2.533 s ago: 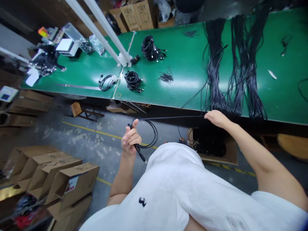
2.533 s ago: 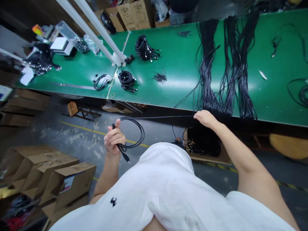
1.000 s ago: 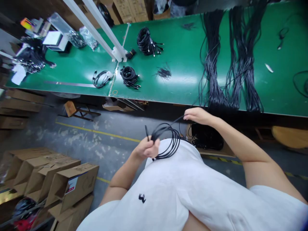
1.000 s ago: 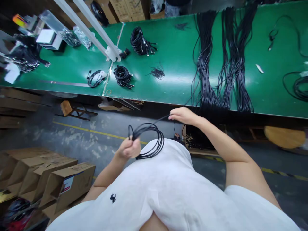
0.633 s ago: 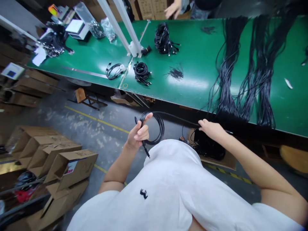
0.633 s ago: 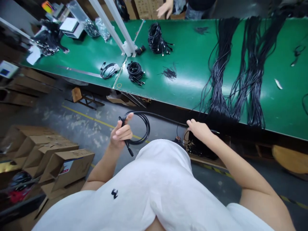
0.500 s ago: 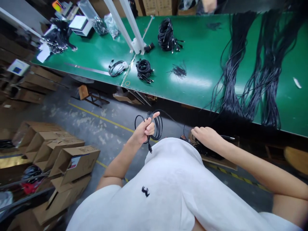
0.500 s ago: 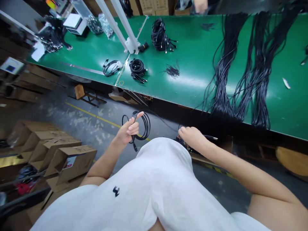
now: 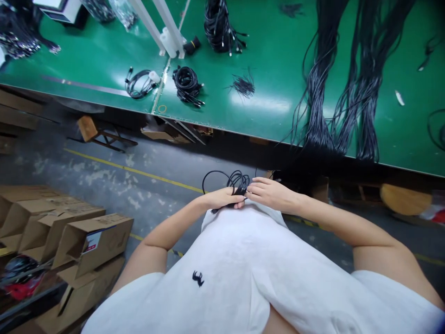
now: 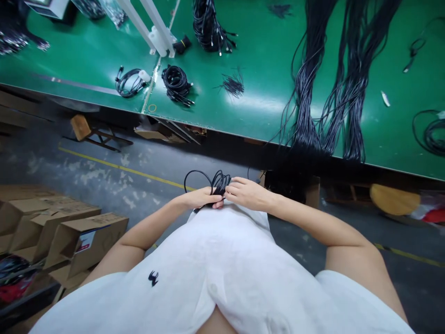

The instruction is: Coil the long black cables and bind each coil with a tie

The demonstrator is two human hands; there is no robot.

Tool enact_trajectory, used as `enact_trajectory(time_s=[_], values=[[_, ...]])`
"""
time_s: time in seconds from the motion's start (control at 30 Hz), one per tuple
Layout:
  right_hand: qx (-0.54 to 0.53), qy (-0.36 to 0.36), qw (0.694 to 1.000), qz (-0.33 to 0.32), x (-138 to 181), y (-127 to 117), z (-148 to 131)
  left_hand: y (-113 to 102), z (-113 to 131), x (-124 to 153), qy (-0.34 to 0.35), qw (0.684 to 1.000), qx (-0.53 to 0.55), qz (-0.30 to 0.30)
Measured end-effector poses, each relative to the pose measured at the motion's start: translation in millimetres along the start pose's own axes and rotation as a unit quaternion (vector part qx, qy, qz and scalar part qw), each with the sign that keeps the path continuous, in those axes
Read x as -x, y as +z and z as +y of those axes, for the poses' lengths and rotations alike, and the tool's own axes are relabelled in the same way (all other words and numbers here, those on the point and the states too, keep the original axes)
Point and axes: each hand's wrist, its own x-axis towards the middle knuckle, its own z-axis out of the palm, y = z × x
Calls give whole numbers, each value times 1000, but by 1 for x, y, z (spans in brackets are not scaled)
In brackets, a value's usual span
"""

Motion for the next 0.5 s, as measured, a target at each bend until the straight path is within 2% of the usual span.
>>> enact_trajectory(time_s=[0.07, 0.13, 0.23, 0.3, 0.37, 0.4, 0.43, 0.47, 0.5], values=[[-60, 56, 995, 62, 20, 6, -12, -1, 6, 11, 3, 998, 57, 0], [-105, 148, 978, 99, 34, 17, -20, 0, 13, 19, 14, 992, 121, 8], [-150, 266, 944, 127, 23, 24, -15, 9, 23, 22, 14, 984, 174, -40], [-194, 245, 938, 153, -5, 16, -2, 17, 30, 20, -8, 975, 190, -114], [-262, 151, 942, 142, -35, 2, 13, 23, 37, 19, -34, 963, 195, -183], [-303, 107, 939, 121, -48, -3, 19, 24, 40, 20, -41, 960, 195, -197], [-347, 87, 928, 101, -58, -6, 25, 22, 44, 22, -41, 963, 192, -185], [-391, 99, 910, 99, -66, -5, 28, 18, 47, 25, -29, 972, 186, -143], [-436, 143, 880, 124, -73, 0, 31, 12, 50, 28, -1, 981, 179, -71]])
